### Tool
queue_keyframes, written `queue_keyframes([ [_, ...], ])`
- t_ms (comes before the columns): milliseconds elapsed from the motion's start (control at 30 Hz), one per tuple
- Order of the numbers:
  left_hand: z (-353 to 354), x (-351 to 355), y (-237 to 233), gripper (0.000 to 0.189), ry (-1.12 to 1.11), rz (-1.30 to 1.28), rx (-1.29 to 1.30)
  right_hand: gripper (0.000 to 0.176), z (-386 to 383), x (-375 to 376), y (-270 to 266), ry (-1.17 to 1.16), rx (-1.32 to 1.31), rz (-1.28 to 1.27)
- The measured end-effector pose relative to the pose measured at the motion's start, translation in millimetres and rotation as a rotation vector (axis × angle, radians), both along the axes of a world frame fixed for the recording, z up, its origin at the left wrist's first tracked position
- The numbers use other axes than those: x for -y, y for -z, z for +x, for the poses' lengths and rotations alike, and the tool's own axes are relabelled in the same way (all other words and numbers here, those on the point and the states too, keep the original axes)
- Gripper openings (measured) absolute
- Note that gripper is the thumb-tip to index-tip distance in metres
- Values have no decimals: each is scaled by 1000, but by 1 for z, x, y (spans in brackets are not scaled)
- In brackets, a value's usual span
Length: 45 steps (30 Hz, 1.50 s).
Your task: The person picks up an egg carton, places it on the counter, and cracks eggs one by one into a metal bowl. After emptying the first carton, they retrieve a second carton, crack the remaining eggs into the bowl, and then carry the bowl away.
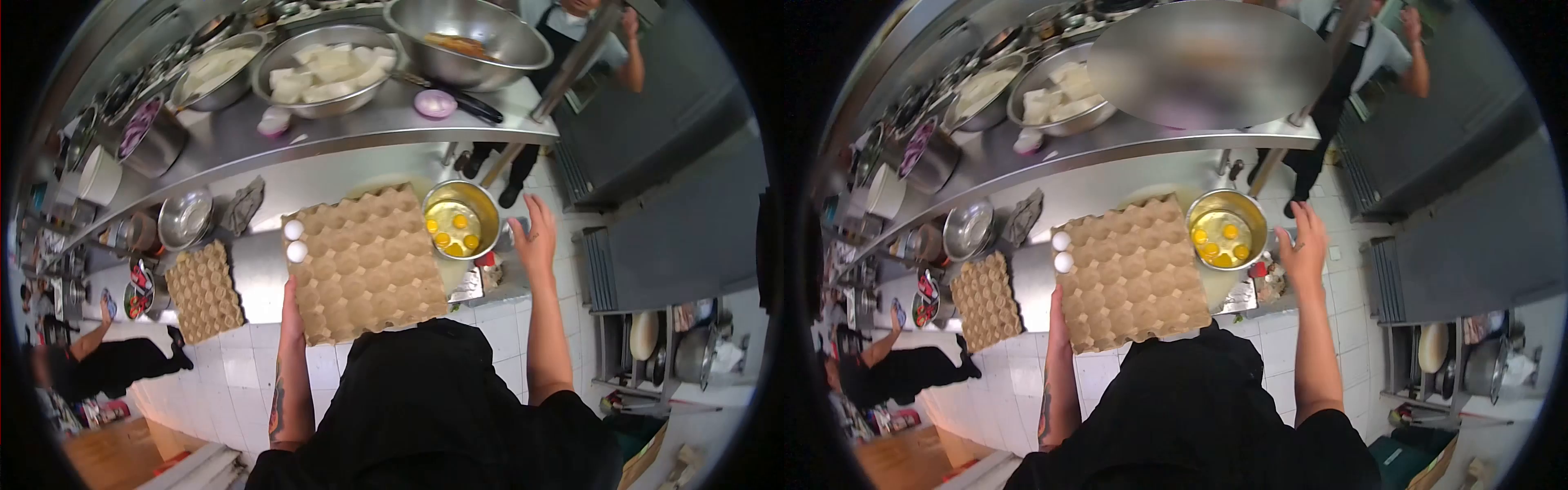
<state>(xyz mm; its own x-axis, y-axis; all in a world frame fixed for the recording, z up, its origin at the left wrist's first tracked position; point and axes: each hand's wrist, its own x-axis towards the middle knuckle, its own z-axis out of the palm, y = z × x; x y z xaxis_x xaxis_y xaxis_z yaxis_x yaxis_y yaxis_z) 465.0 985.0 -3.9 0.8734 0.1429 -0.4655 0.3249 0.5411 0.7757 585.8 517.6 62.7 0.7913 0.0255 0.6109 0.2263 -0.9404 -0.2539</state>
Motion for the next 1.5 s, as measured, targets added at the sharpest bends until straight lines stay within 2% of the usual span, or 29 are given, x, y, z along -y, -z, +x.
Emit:
queue_keyframes([
  [67, -1, 4, -8, 70, 5, 14, -28, 34, -5, -89, -31, -291, -300, 651],
  [133, -1, 10, -18, 70, -18, 29, -16, 30, -9, -179, -18, -727, -330, 722],
  [167, 0, 11, -21, 70, -22, 36, 1, 32, -15, -217, -37, -783, -300, 388],
  [200, 0, 10, -23, 68, -11, 35, -3, 34, -21, -257, -39, -850, -282, 366],
  [267, 0, 8, -15, 67, -18, 57, -7, 39, -17, -313, -17, -889, -276, 132],
  [367, 0, 9, -19, 65, -34, 89, -12, 38, -7, -350, -6, -829, -330, 28],
  [400, 1, 10, -21, 65, -38, 101, -11, 38, -5, -348, -8, -826, -329, 26],
  [467, 0, 4, -10, 66, -28, 61, -16, 29, -4, -332, -13, -914, -495, 383],
  [500, 0, 4, -8, 67, -18, 25, -20, 29, -2, -315, -15, -898, -496, 381],
  [567, 0, 7, -11, 67, 18, -26, 17, 40, 7, -265, -20, -996, -864, 928],
  [633, 1, 10, -19, 68, 50, -74, 54, 48, 17, -197, 13, -956, -709, 1258],
  [667, 2, 12, -21, 68, 39, -53, 38, 52, 17, -155, 0, -799, -788, 1331],
  [700, 1, 12, -22, 69, 26, -32, 20, 40, 15, -118, -6, -597, -746, 1406],
  [767, 2, 10, -18, 69, 46, -29, 42, 37, 25, -62, 3, -508, -491, 1585],
  [833, 1, 12, -22, 69, 17, 15, 8, 38, 51, -24, 24, -307, -252, 1647],
  [867, 1, 11, -21, 69, 24, 15, 6, 38, 65, -20, 33, -300, -248, 1648],
  [933, 1, 9, -17, 69, 28, 12, 0, 40, 89, -12, 48, -36, -67, 1617],
  [967, 1, 10, -18, 69, 35, 11, 2, 41, 94, -13, 48, -112, -209, 1519],
  [1033, 2, 12, -22, 69, 51, -1, 48, 40, 98, -11, 46, -248, -452, 1564],
  [1067, 3, 12, -23, 69, 51, -3, 50, 40, 92, -10, 37, -248, -451, 1561],
  [1133, 2, 13, -23, 69, 32, -6, 33, 36, 69, -14, 14, -314, -400, 1734],
  [1267, 1, 15, -29, 70, 28, -17, 24, 32, 37, -25, 2, -460, -492, 1593],
  [1333, 1, 16, -32, 70, 44, 5, 62, 30, 29, -35, 0, -349, -563, 1126],
  [1367, 1, 16, -32, 70, 40, 4, 60, 30, 29, -39, 2, -351, -567, 1125],
  [1433, 0, 16, -32, 70, 45, -24, 43, 31, 30, -45, 8, -381, -401, 779],
  [1500, 1, 18, -35, 70, 36, -25, 36, 31, 31, -47, 9, -400, -392, 704],
])
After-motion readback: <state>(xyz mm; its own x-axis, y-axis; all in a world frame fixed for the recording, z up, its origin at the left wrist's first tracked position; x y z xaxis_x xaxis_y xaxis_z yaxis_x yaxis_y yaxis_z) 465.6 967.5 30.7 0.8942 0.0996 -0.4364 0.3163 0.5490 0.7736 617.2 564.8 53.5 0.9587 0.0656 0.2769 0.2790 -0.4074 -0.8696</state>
